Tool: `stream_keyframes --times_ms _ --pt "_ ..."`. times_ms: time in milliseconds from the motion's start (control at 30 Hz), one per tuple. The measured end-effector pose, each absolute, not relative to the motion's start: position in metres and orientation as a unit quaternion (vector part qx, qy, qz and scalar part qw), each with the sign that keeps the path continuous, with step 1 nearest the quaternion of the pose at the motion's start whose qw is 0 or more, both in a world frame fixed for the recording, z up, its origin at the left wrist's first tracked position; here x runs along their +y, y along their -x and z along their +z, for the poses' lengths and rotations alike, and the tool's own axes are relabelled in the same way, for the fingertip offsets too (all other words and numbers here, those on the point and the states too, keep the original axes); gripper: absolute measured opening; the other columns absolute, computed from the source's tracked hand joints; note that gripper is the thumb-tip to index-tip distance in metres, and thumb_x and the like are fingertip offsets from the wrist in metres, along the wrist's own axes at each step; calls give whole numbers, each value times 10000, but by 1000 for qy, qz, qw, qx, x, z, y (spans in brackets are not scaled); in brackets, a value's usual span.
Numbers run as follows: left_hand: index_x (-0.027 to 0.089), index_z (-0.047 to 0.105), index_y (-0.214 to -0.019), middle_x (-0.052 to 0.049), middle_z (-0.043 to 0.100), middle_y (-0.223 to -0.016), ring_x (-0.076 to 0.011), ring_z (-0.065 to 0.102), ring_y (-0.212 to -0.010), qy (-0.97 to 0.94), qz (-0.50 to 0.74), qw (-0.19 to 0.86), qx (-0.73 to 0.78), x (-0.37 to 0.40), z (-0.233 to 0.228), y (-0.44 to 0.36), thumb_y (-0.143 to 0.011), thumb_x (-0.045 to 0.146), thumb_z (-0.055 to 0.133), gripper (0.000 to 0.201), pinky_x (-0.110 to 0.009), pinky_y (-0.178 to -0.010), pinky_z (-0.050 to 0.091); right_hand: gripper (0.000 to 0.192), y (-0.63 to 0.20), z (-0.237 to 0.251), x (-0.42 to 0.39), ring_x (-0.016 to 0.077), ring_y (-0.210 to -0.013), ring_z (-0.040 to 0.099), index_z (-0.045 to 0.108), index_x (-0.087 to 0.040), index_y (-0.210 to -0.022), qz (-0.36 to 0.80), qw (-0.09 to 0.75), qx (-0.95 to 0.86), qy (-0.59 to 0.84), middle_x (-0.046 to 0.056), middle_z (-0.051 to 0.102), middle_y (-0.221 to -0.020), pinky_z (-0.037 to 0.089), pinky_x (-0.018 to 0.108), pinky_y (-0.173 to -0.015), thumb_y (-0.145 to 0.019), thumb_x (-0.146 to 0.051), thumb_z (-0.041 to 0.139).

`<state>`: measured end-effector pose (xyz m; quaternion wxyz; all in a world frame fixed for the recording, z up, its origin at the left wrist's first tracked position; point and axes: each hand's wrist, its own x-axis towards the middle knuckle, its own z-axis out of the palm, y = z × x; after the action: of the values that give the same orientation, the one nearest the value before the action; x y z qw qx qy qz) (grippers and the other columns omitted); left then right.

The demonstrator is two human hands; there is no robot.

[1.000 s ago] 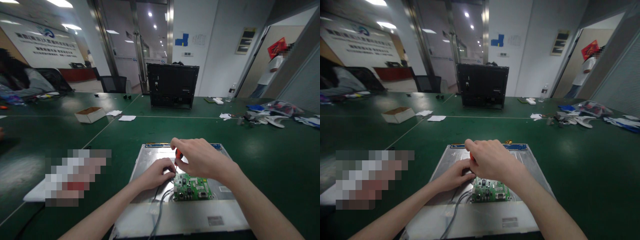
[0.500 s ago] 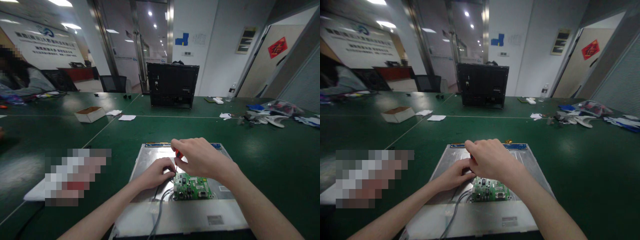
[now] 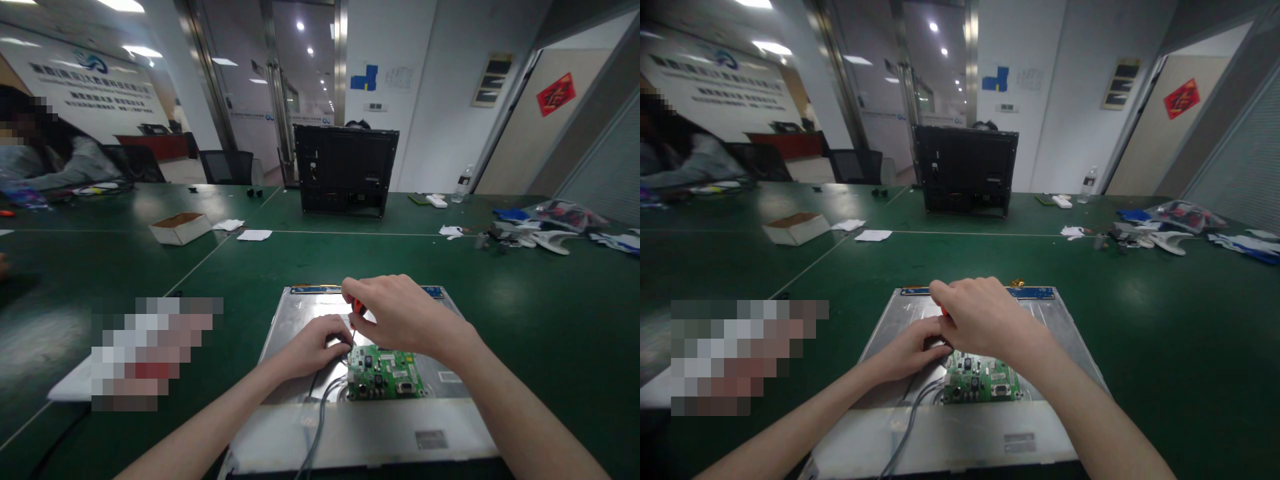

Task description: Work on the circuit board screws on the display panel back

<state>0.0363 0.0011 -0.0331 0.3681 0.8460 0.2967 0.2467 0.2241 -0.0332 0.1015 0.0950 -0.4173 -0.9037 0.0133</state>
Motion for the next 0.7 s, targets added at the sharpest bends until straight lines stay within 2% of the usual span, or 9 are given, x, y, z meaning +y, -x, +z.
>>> stream_keyframes --times_ms 700 --pt "157 653 -905 -49 684 -912 -201 610 -845 -843 238 376 303 4 -41 -35 -872 200 596 79 -317 -787 483 47 -222 103 -35 134 -601 527 517 -190 -905 -6 99 -906 412 5 665 -778 216 260 -492 -860 -200 527"
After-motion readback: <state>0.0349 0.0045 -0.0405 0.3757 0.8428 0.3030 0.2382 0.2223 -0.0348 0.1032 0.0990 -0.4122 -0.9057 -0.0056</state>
